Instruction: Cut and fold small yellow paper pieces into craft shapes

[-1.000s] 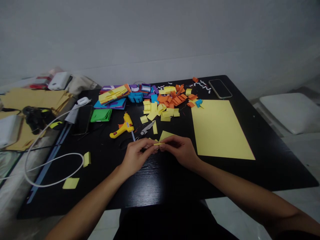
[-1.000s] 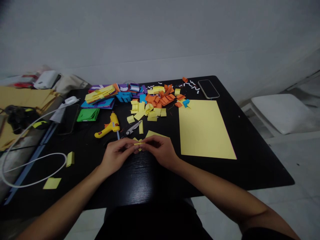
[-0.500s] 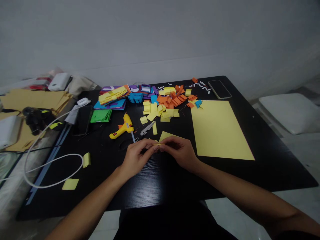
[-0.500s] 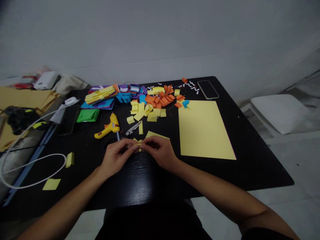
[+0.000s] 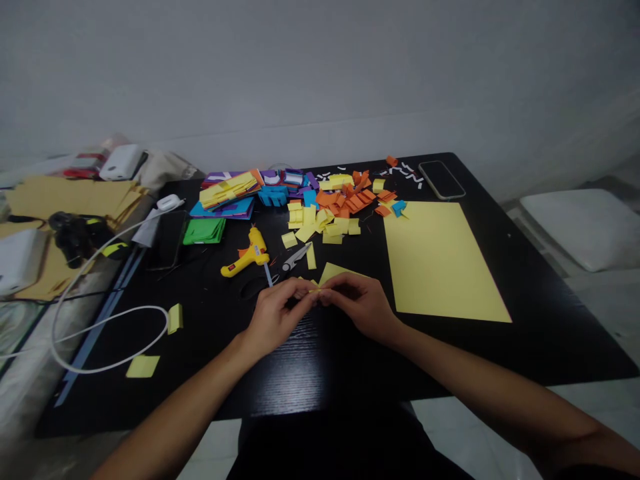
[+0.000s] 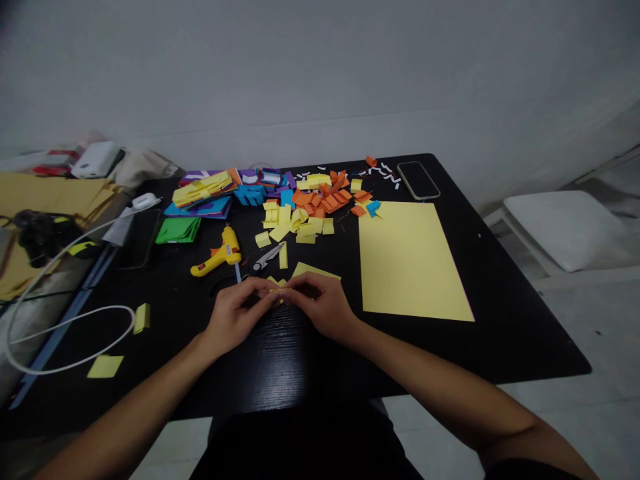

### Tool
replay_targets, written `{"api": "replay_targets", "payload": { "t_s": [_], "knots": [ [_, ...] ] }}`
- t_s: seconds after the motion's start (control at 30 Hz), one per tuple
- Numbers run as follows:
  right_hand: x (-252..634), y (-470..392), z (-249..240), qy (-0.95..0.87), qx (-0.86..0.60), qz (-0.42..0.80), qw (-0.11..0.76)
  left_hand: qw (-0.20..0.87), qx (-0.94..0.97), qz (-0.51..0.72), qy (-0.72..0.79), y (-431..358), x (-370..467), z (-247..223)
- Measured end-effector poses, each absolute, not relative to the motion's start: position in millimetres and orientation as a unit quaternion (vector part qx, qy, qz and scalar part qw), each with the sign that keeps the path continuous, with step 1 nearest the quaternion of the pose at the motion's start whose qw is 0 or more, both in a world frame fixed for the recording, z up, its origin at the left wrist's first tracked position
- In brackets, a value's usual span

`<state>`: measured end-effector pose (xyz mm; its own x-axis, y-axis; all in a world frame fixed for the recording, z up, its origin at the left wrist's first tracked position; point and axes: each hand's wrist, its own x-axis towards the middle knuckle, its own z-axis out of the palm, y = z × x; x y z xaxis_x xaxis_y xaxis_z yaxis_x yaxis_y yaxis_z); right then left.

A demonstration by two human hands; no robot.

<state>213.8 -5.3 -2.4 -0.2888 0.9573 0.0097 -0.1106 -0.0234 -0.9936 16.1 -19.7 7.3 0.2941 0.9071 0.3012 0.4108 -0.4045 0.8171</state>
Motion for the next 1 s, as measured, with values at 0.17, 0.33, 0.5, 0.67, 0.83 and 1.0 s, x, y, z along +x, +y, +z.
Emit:
{"api": "replay_targets", "payload": {
  "t_s": [0.17,0.33,0.5,0.67,0.83,1.0],
  "knots": [
    [213.7,-3.8,-2.8,-0.533,-0.391,0.602,0.447,0.300,0.750,0.391,0.442,-19.2,15.2,7.4],
    [213.6,-2.8,-5.3,-0.516,-0.393,0.617,0.445,0.292,0.736,0.402,0.460,-18.4,15.7,7.8],
    [213.8,-3.2,-4.6,-0.533,-0.393,0.599,0.451,0.290,0.739,0.398,0.460,-18.0,16.4,8.1],
    [213.3,-4.0,-4.3,-0.533,-0.399,0.591,0.455,0.321,0.733,0.389,0.456,-18.7,15.2,7.2],
    [213.1,-3.9,-4.0,-0.533,-0.400,0.586,0.461,0.352,0.716,0.399,0.451,-18.3,14.7,5.7],
    [213.8,-3.1,-3.1,-0.540,-0.399,0.577,0.465,0.361,0.708,0.406,0.451,-15.6,14.5,6.9]
  ]
}}
